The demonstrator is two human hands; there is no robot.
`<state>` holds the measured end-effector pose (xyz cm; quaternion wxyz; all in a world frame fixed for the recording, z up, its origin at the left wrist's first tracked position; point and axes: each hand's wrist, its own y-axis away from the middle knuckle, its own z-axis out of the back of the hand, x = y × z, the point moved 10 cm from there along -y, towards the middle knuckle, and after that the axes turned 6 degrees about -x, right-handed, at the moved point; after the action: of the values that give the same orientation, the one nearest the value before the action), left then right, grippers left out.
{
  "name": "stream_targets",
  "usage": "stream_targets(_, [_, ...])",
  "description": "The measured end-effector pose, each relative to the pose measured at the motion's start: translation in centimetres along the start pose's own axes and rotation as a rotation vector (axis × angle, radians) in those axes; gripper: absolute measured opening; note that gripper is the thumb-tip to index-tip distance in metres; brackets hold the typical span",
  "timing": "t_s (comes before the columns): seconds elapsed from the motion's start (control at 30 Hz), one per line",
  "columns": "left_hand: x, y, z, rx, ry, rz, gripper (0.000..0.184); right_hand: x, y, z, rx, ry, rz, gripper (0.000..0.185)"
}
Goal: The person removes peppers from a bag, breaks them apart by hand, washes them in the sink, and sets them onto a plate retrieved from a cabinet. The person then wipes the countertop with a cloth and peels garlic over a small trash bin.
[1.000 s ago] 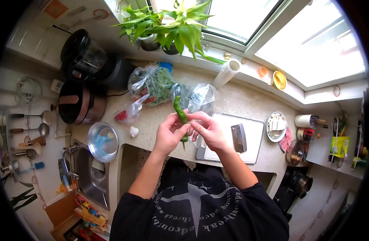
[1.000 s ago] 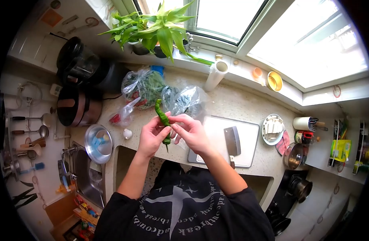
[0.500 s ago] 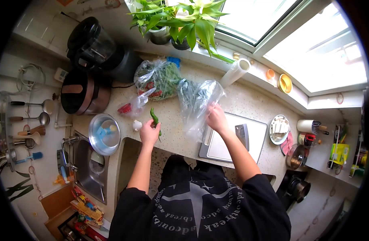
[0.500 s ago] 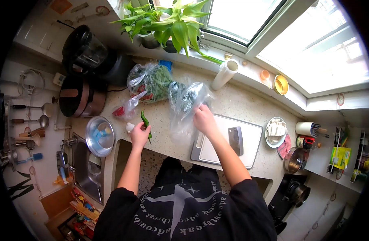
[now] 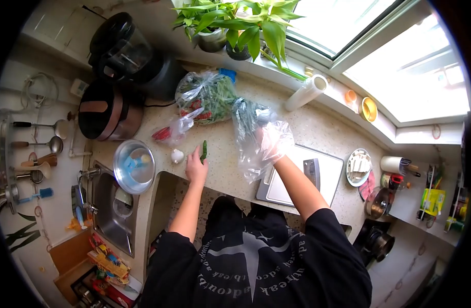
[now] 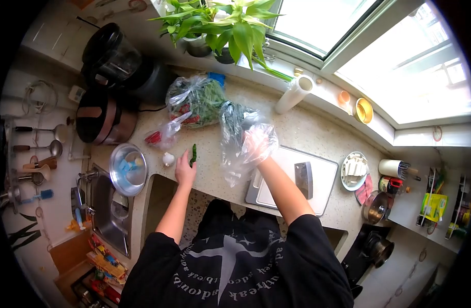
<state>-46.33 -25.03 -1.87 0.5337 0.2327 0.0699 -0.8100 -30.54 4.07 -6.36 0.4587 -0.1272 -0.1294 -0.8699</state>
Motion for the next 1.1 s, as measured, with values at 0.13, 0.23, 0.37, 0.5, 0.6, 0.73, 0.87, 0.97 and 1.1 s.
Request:
stream_targets(0.13, [-8.4, 1.0, 4.3, -0.108, 0.348, -0.25, 0.069, 1.6, 0.2, 2.5, -0.019, 0.069, 0.018, 0.022])
stream_targets(0.23, [-21.6, 4.8, 12.3, -0.113, 0.582, -0.59, 0.072, -1.7, 0.4, -4.3, -0.239, -0.025, 0.116, 0.024])
stream_targets(0.37, [-28.6, 6.6, 9.8, -0.122, 0.244, -0.894, 0.057, 1.1, 1.0, 0.4, -0.077, 0.242, 0.065, 0.019])
stream_targets(0.5, [-25.9, 1.5, 3.5, 0.092, 0.296, -0.549, 0.046, 2.9, 2.0, 9.2, -0.16, 0.195, 0.062, 0.012])
stream_targets(0.6, [-23.2, -1.8, 3.8, -0.003, 0.393, -0.406, 0.041, 3.0, 3.3, 13.8, -0.185, -0.077, 0.077, 0.01])
stream_targets(0.73, [-22.6, -3.1, 4.5, -0.055, 0.481, -0.428, 0.05, 1.7, 6.2, 17.8, -0.114, -0.941, -0.065, 0.015])
stream_targets(0.87, [-26.5, -1.2, 8.7, -0.169, 0.598, -0.52, 0.071, 1.4, 10.2, 18.6, 0.055, -1.903, -0.253, 0.024])
stream_targets(0.97, [-31.1, 2.1, 10.3, 0.003, 0.498, -0.821, 0.072, 1.1, 12.0, 18.8, 0.058, -2.178, -0.262, 0.024])
stream_targets(1.1, [-34.8, 5.9, 9.4, 0.19, 0.348, -1.056, 0.061, 1.5, 13.4, 18.0, 0.163, -2.497, -0.329, 0.03])
